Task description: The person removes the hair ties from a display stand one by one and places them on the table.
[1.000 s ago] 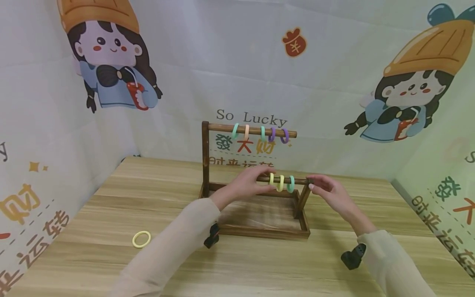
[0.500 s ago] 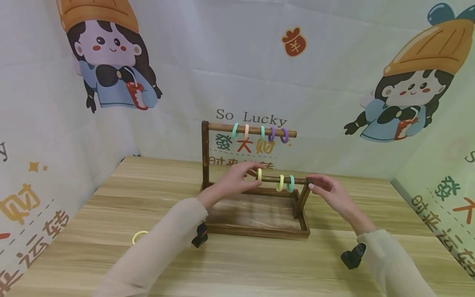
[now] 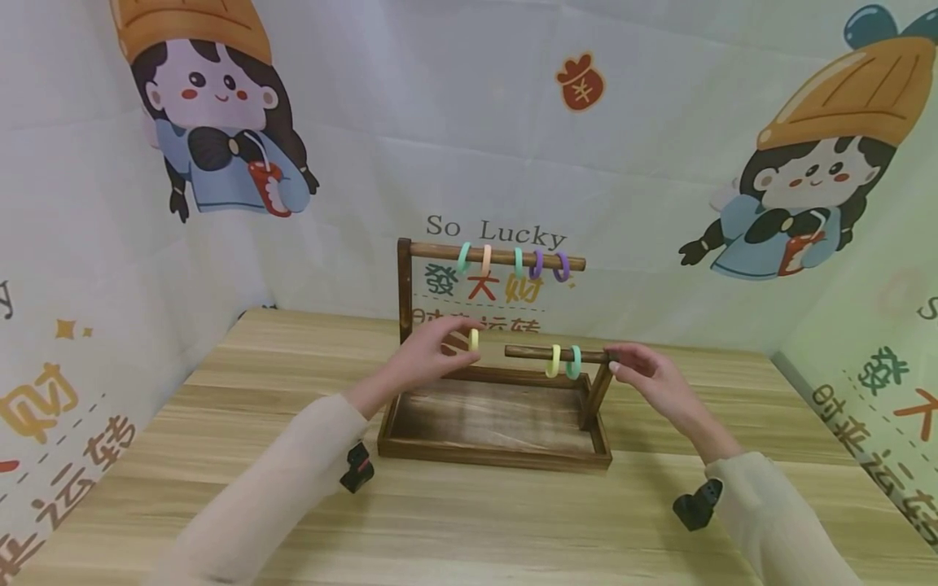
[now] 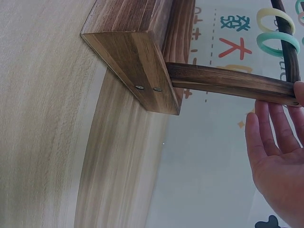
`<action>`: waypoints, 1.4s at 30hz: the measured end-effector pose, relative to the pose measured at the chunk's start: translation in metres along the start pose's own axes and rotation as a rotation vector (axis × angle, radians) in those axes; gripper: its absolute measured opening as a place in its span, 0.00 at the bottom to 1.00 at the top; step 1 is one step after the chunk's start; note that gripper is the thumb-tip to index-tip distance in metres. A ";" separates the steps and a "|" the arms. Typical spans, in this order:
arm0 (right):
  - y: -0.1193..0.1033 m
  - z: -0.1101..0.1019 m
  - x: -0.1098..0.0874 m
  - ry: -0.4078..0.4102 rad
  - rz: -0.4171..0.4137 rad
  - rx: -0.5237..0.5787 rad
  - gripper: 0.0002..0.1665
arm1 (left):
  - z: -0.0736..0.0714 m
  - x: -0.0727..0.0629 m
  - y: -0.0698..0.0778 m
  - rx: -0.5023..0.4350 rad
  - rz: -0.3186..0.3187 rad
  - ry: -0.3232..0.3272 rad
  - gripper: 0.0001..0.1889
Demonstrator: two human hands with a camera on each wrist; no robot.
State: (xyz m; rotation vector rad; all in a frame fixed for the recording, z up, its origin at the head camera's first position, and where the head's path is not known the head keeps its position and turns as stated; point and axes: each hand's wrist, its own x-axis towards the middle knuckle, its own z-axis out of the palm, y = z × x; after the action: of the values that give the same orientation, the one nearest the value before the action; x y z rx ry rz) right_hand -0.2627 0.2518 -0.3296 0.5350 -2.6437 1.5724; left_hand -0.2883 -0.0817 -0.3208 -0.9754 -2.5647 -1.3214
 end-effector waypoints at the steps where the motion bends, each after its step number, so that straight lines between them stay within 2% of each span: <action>1: 0.000 0.000 0.000 0.000 -0.001 -0.003 0.27 | -0.001 -0.002 -0.001 -0.005 0.002 0.001 0.21; 10: 0.003 0.000 0.000 0.003 0.004 -0.011 0.28 | -0.004 -0.020 -0.008 -0.063 0.031 -0.022 0.22; 16: 0.011 -0.002 0.000 0.003 -0.064 -0.005 0.30 | -0.004 -0.032 -0.008 -0.096 0.032 -0.059 0.23; 19: 0.011 -0.002 0.000 0.002 -0.070 -0.004 0.29 | -0.003 -0.036 -0.008 -0.106 0.030 -0.070 0.23; 25: 0.004 0.000 0.000 0.001 -0.005 -0.007 0.29 | -0.001 -0.047 -0.009 -0.085 -0.002 -0.077 0.24; 30: 0.002 0.000 0.000 0.000 0.002 -0.008 0.28 | 0.000 -0.058 -0.013 -0.067 -0.008 -0.105 0.23; 42: -0.001 0.000 0.000 0.003 -0.009 -0.014 0.27 | -0.002 -0.086 -0.021 0.061 0.043 -0.169 0.22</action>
State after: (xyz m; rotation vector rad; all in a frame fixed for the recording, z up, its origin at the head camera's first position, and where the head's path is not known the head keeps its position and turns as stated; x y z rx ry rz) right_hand -0.2625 0.2513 -0.3293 0.5432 -2.6446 1.5497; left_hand -0.2331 -0.1348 -0.3651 -1.1706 -2.6711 -1.1907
